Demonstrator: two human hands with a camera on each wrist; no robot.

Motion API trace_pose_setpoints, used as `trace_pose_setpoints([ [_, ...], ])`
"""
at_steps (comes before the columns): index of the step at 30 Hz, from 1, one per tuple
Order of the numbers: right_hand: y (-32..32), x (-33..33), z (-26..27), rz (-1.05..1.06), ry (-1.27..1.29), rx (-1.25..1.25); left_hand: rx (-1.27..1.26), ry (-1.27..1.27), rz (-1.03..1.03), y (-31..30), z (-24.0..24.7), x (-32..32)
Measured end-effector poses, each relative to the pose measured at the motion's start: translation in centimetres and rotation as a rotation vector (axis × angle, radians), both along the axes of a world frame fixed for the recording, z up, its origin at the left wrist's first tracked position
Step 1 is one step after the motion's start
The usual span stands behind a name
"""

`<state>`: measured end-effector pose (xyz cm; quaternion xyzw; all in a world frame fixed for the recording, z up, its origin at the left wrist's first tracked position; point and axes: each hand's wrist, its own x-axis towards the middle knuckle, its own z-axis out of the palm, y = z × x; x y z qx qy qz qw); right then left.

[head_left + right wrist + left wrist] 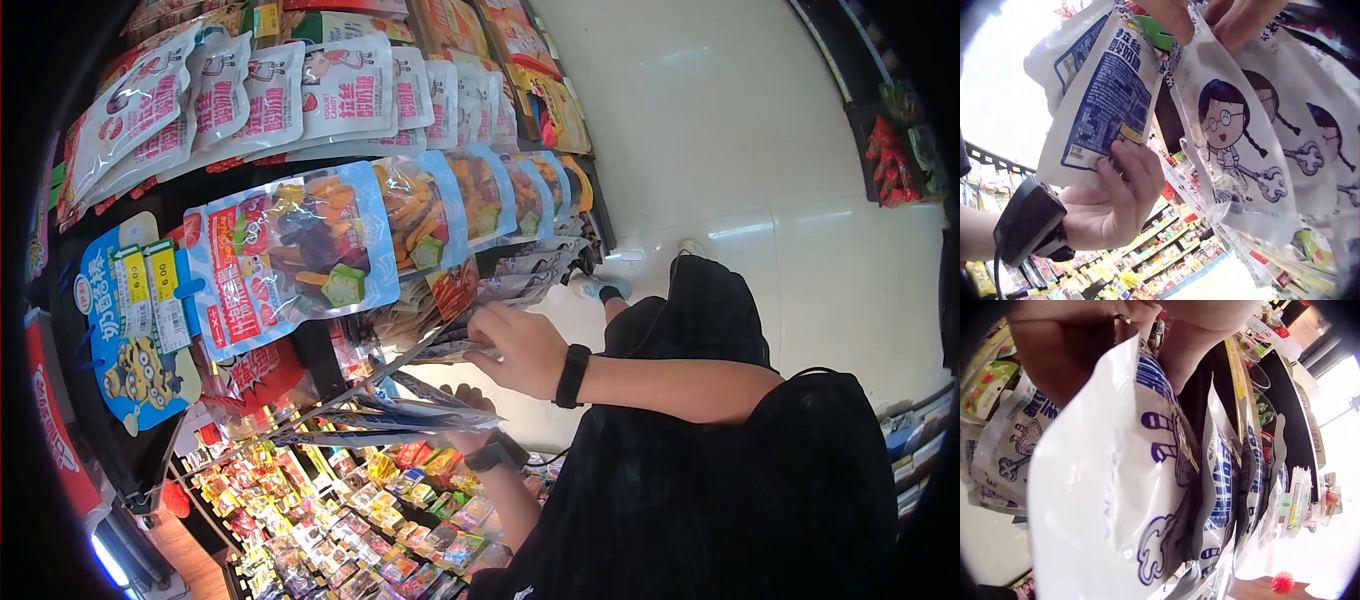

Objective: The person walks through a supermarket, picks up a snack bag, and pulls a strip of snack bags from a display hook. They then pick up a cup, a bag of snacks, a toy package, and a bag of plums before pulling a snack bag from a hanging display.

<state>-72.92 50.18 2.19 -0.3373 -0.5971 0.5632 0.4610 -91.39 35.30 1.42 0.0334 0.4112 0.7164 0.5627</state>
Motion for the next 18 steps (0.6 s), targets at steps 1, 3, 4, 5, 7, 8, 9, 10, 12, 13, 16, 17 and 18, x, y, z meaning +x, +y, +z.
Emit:
trace_pose_setpoints([
  [1, -0.2, -0.2, -0.2, -0.008, 0.015, -0.003, 0.006, -0.024, -0.016, 0.1, 0.0, -0.1],
  [3, -0.5, -0.5, -0.6, -0.012, 0.029, 0.0, 0.019, -0.05, -0.041, 0.2, 0.0, -0.1],
  [4, -0.7, -0.6, -0.7, -0.009, 0.028, 0.005, 0.025, -0.054, -0.052, 0.3, 0.0, -0.1],
  [5, -0.9, -0.6, -0.8, -0.006, 0.025, 0.011, 0.032, -0.058, -0.062, 0.3, -0.1, -0.2],
  [7, -1.0, -0.6, -0.5, 0.0, 0.025, 0.072, 0.041, -0.153, -0.018, -0.1, -0.5, -0.6],
  [8, -1.0, -0.5, -0.3, 0.002, 0.024, 0.103, 0.045, -0.201, 0.004, -0.3, -0.7, -0.8],
  [9, -1.1, -0.5, -0.1, 0.012, 0.048, 0.101, 0.037, -0.118, -0.035, -0.3, -0.8, -0.9],
  [10, -1.1, -0.5, 0.2, 0.021, 0.069, 0.1, 0.029, -0.037, -0.074, -0.3, -0.7, -0.9],
  [12, -1.1, -0.6, 0.6, 0.029, 0.129, 0.101, -0.019, 0.063, -0.064, -0.2, -0.8, -0.7],
  [13, -1.2, -0.7, 0.8, 0.029, 0.167, 0.103, -0.062, 0.083, -0.011, -0.3, -0.8, -0.5],
  [16, -1.3, -0.7, 0.9, 0.039, 0.206, 0.112, -0.14, 0.131, 0.103, -0.3, -1.0, -0.2],
  [17, -1.2, -0.7, 0.8, 0.045, 0.217, 0.115, -0.141, 0.136, 0.118, -0.2, -0.9, -0.1],
  [18, -1.2, -0.7, 0.7, 0.052, 0.226, 0.118, -0.145, 0.141, 0.125, 0.1, -1.0, -0.1],
])
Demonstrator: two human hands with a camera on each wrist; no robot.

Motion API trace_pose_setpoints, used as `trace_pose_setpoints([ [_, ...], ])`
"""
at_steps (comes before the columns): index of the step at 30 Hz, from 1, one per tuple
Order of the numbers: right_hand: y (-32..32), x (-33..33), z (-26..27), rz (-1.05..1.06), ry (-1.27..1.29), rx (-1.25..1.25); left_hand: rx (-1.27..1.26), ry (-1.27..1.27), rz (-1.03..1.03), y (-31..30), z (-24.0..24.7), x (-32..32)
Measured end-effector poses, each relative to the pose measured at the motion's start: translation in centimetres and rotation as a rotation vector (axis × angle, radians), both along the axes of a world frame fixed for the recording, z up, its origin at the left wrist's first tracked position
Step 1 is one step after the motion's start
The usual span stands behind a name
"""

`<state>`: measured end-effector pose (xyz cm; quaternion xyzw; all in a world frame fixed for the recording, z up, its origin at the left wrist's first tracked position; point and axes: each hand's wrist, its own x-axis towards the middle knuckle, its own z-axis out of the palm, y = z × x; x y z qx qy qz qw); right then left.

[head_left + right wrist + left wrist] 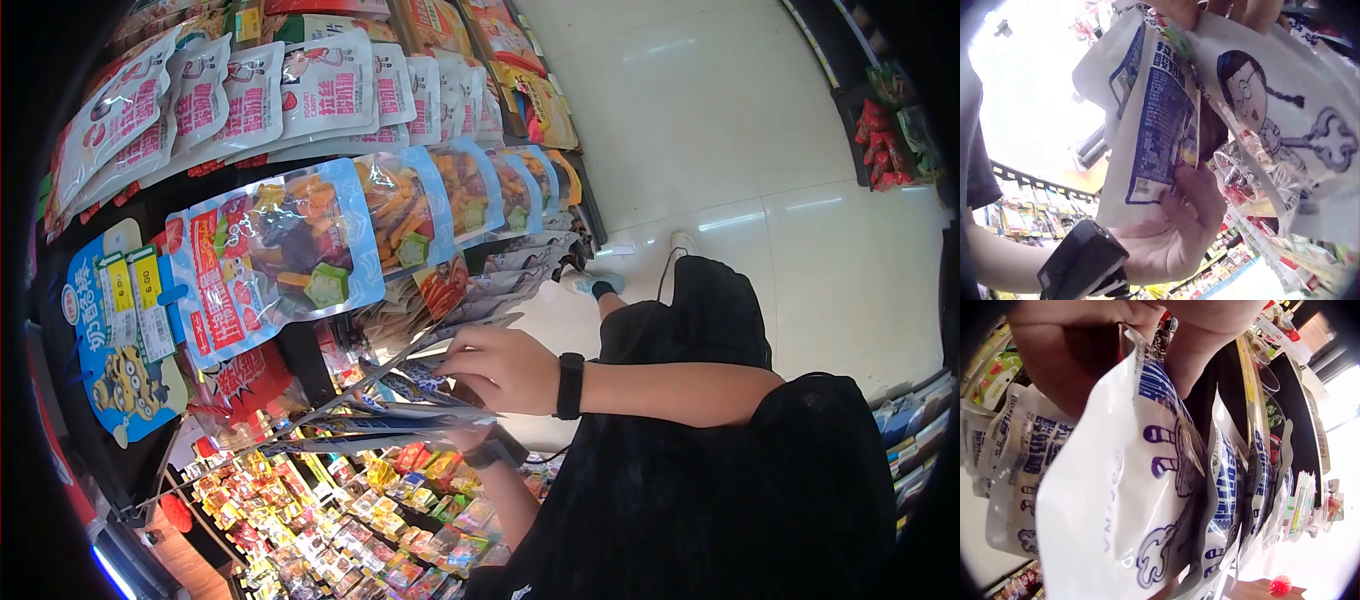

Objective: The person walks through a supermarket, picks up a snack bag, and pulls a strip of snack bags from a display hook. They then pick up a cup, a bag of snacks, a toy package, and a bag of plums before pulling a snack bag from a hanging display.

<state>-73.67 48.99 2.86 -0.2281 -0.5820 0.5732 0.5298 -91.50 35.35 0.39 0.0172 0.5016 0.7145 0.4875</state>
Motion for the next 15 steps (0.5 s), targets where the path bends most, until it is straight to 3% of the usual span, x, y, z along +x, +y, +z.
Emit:
trace_pose_setpoints([
  [3, 0.3, 0.1, 0.4, -0.054, 0.008, 0.036, 0.008, 0.01, 0.015, 0.0, -0.1, 0.3],
  [9, 0.1, 0.9, 0.2, 0.05, -0.107, -0.015, -0.001, 0.009, 0.032, 0.5, 0.4, 1.5],
  [12, -0.1, 1.8, -1.5, 0.063, -0.188, -0.009, 0.04, 0.05, -0.045, -0.7, -1.4, -1.0],
  [13, 0.1, 2.1, -2.1, 0.02, -0.195, 0.01, 0.256, -0.093, -0.21, -0.3, -1.6, -1.1],
  [15, 0.6, 2.9, -3.4, 0.03, -0.259, -0.002, 0.061, -0.042, 0.066, 0.0, -1.5, -0.9],
])
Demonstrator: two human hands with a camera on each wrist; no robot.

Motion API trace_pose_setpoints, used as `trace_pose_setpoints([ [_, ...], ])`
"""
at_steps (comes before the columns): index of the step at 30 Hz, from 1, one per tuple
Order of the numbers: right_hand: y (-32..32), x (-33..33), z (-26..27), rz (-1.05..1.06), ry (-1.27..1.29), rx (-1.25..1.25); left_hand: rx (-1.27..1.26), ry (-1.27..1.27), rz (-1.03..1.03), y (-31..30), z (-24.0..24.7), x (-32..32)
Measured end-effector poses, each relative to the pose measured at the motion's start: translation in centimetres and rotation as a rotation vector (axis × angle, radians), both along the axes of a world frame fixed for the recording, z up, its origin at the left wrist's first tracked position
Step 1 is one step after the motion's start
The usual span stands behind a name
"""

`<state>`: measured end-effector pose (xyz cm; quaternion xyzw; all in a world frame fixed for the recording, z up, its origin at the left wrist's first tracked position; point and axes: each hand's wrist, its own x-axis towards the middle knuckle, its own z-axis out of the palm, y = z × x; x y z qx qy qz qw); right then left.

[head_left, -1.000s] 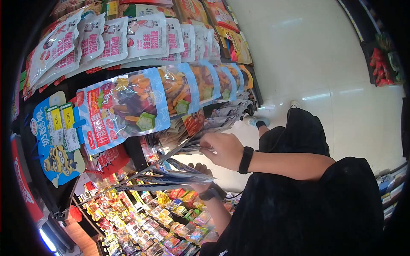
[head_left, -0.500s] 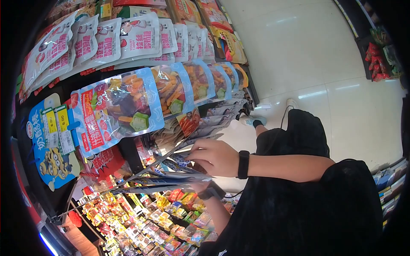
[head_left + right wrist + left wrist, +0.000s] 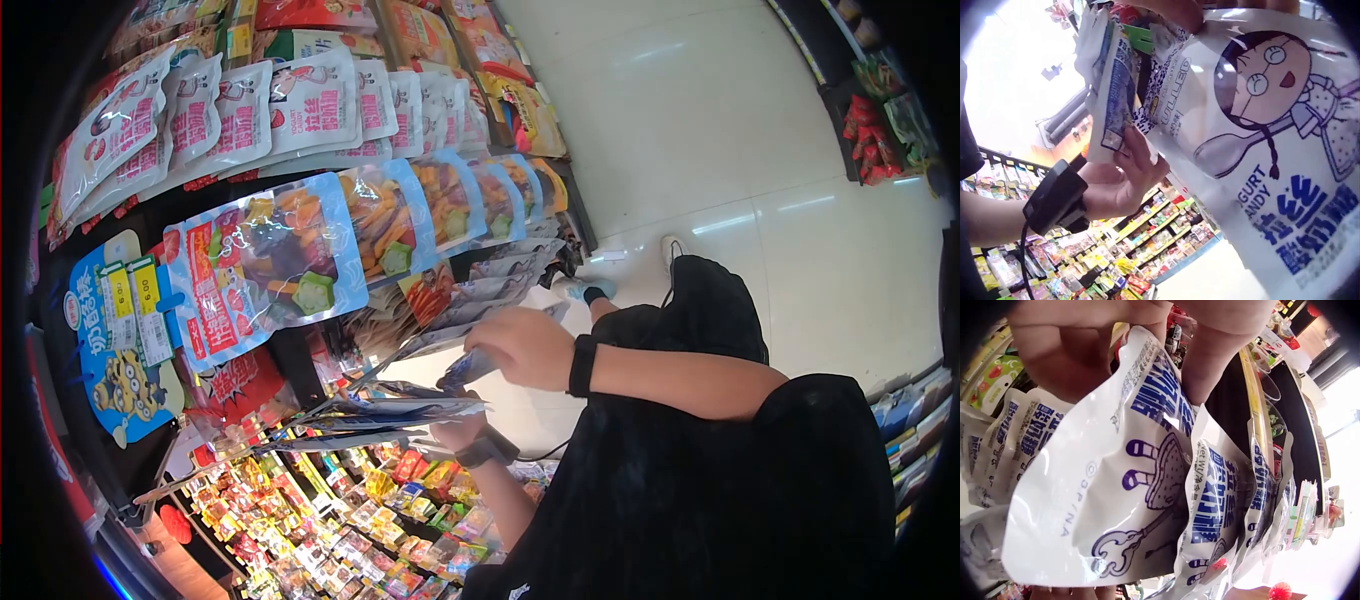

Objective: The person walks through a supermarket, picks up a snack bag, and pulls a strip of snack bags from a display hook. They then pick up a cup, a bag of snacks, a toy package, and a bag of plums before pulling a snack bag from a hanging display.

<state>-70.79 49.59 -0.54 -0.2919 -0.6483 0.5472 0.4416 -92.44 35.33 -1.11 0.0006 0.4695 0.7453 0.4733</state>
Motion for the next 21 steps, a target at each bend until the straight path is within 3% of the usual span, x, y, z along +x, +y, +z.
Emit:
trace_pose_setpoints([
  [1, 0.4, 0.4, -0.4, 0.004, -0.034, -0.007, -0.102, 0.017, 0.136, 0.5, 0.2, 0.5],
  [2, 0.7, 0.6, -0.8, 0.025, -0.069, -0.042, -0.155, 0.261, 0.059, 0.0, -0.7, 0.1],
  [4, 0.8, 0.4, -1.6, -0.004, -0.077, 0.006, 0.142, -0.043, -0.175, 0.2, -1.2, -0.6],
  [6, 0.8, 0.3, -2.0, 0.015, -0.091, 0.028, -0.011, 0.004, -0.036, 1.7, 0.6, 2.1],
  [8, 0.4, 0.2, -2.1, 0.083, -0.105, 0.024, -0.225, 0.304, 0.032, 1.7, -0.1, 1.7],
  [10, 0.1, 0.3, -2.1, 0.099, -0.105, 0.043, -0.183, 0.197, -0.021, 1.5, -0.4, 1.0],
  [12, -0.4, 0.5, -1.9, 0.084, -0.125, 0.067, 0.112, -0.316, -0.186, 1.0, 0.3, -0.1],
  [15, -1.6, 0.5, -1.1, 0.089, -0.255, 0.209, 0.135, -0.331, -0.248, 1.2, 0.4, -0.6],
  [19, -1.8, 0.5, -1.4, 0.263, -0.256, 0.125, 0.025, 0.027, -0.19, 1.5, 1.0, 0.2],
  [21, -1.8, 0.3, -2.0, 0.236, -0.186, 0.118, 0.003, 0.174, -0.137, 1.0, -0.2, -1.6],
])
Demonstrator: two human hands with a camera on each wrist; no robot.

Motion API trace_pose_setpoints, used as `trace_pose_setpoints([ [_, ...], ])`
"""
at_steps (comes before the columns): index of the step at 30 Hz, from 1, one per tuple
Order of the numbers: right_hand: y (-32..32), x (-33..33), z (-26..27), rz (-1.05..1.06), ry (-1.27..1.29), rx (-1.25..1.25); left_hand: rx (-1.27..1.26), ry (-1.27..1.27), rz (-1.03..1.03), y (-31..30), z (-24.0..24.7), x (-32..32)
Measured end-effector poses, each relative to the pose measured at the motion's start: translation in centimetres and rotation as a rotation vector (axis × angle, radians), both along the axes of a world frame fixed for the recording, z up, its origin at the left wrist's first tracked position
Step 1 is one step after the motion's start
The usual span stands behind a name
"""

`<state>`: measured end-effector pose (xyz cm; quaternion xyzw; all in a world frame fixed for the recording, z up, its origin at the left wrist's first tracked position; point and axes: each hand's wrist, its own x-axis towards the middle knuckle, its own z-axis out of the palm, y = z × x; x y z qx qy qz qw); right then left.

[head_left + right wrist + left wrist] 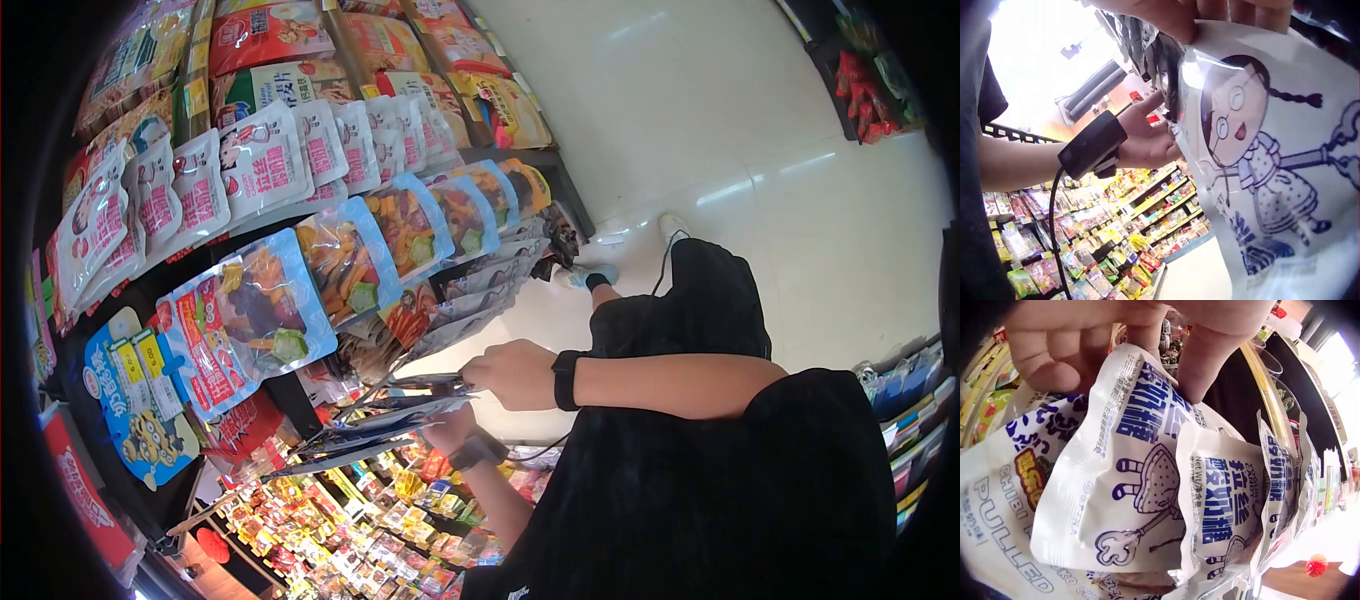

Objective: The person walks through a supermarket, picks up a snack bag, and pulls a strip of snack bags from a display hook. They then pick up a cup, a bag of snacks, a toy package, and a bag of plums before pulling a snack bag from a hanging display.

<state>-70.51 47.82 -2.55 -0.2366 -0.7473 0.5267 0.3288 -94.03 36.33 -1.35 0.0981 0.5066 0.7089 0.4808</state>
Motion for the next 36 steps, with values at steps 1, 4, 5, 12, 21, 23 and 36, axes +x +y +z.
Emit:
trace_pose_setpoints([
  [1, 0.0, -0.1, -0.5, -0.011, 0.034, -0.006, -0.008, 0.059, -0.011, -0.8, -0.9, -1.6],
  [4, 0.8, 0.5, -0.6, 0.025, -0.048, -0.067, -0.057, 0.032, -0.006, -0.6, -0.8, -2.2],
  [5, 1.3, 0.8, -0.7, 0.049, -0.103, -0.092, -0.129, 0.277, -0.035, -0.8, -1.7, -3.3],
  [12, 2.2, 1.0, -6.1, -0.078, -0.284, -0.077, 0.023, -0.432, 0.207, -1.0, -2.5, -6.4],
  [21, 5.7, 1.6, -10.7, -0.105, -0.39, -0.116, 0.102, -0.105, -0.189, 0.8, -2.2, 0.1],
  [23, 5.6, 1.1, -12.4, 0.012, -0.372, -0.053, -0.019, -0.164, -0.104, 0.9, -2.2, 0.5],
  [36, 4.5, 1.0, -12.9, 0.036, -0.308, -0.088, -0.691, 1.633, -0.764, 5.3, -10.5, 0.9],
])
